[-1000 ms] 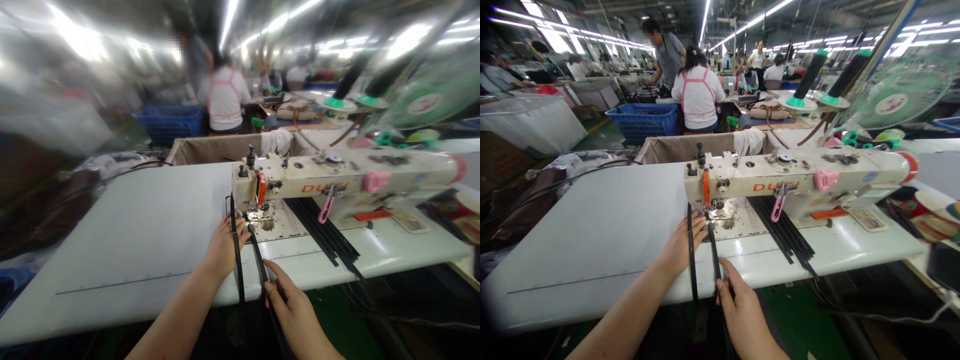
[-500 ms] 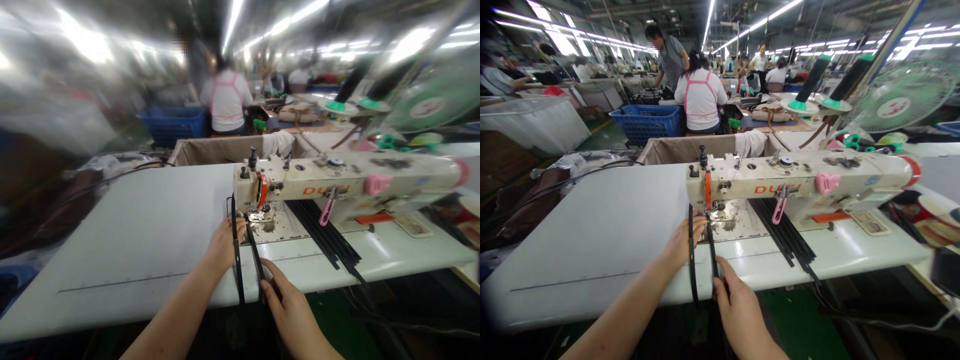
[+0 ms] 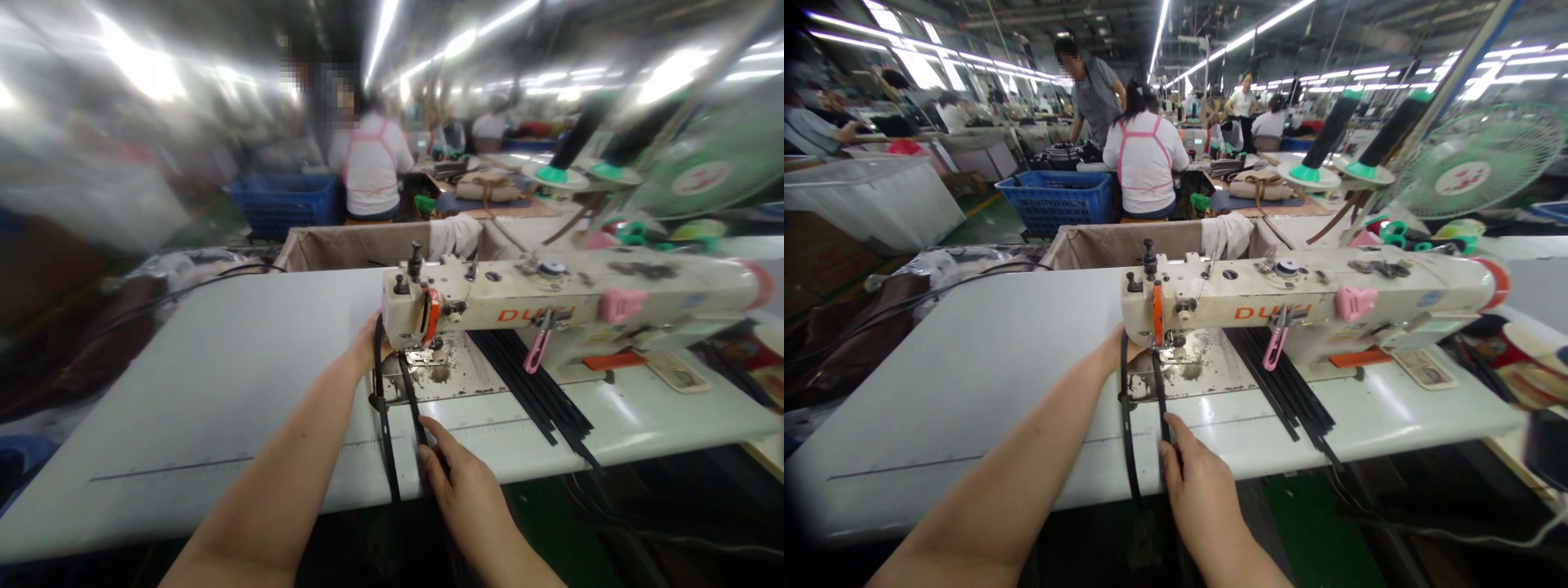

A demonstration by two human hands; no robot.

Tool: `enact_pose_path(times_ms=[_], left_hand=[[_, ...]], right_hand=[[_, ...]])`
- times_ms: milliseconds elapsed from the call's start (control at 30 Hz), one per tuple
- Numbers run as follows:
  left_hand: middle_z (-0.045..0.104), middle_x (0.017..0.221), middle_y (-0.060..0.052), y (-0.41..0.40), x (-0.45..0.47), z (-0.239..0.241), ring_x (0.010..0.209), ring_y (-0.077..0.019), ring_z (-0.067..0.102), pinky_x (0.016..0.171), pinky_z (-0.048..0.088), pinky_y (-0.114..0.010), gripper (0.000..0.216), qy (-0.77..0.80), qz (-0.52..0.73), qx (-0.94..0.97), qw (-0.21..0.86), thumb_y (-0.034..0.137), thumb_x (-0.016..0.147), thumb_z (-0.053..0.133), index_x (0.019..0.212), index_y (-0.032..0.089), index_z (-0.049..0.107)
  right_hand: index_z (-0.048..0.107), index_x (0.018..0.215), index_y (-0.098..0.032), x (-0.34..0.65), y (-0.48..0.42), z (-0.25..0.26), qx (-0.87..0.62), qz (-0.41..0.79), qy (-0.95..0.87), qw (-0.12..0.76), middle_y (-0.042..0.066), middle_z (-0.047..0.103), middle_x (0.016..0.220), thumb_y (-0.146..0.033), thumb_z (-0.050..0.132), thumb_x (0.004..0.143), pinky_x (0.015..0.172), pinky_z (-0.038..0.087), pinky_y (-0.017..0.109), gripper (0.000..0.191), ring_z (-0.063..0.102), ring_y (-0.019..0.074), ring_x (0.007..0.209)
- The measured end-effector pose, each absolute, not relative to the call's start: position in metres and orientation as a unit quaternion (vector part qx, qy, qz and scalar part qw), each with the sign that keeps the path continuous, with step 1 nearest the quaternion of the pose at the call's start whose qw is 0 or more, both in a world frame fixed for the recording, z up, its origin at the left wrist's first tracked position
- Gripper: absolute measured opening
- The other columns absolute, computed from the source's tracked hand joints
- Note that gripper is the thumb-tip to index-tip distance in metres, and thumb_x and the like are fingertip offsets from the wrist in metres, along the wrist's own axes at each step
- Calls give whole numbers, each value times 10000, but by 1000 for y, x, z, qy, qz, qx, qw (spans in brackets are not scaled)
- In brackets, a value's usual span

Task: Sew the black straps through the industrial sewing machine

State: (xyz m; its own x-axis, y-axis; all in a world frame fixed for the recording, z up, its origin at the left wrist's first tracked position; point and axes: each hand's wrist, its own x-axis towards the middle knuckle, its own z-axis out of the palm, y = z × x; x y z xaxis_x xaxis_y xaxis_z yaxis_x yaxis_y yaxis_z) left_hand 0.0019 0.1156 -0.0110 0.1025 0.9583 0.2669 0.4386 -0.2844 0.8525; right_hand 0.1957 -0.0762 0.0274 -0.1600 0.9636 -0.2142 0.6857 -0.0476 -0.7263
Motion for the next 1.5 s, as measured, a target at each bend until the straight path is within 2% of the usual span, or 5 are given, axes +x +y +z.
enact_pose_path(times_ms=[467, 767, 1033, 1300, 1500], left_hand=[[735, 804, -41, 110, 10, -4, 907, -230, 689, 764, 582, -273, 166, 521, 540, 490, 445, 46, 637, 761, 704, 163, 664], [658, 662, -11, 107, 24, 2, 655, -180, 630, 579, 528, -260, 43, 498, 577, 423, 490, 187, 753, 700, 771, 159, 674], [740, 1136, -71, 73, 3, -7, 1177, -297, 626, 1109, 476, -479, 202, 515, 501, 635, 284, 148, 766, 690, 947, 218, 746], [688, 1330, -100, 3, 0, -22, 1371, -317, 536, 1189, 425, -560, 313, 483, 329, 807, 89, 281, 976, 594, 1261, 191, 687], [671, 1372, -91, -3, -1, -22, 1414, -305, 505, 1200, 404, -598, 332, 496, 318, 805, 76, 305, 1023, 535, 1315, 201, 655]], right_hand=[[583, 1434, -222, 191, -74, 27, -634, 372, -656, 169, 142, 801, 1121, -335, 422, 986, 885, 537, 479, 490, 750, 376, 1036], [556, 1413, -241, 192, -73, 31, -635, 369, -657, 174, 77, 787, 941, -311, 435, 972, 785, 517, 393, 462, 751, 307, 875], [571, 1358, -206, 195, -75, 28, -615, 393, -648, 219, 8, 686, 755, -333, 482, 940, 689, 490, 340, 446, 687, 242, 706], [700, 1167, -182, 256, -36, 31, -675, 145, -675, 260, 111, 740, 984, -327, 486, 957, 891, 542, 383, 333, 702, 273, 932], [553, 1360, -22, 307, 1, 38, -777, -45, -613, 136, 315, 631, 1256, -436, 644, 909, 948, 481, 539, 619, 613, 450, 1142]])
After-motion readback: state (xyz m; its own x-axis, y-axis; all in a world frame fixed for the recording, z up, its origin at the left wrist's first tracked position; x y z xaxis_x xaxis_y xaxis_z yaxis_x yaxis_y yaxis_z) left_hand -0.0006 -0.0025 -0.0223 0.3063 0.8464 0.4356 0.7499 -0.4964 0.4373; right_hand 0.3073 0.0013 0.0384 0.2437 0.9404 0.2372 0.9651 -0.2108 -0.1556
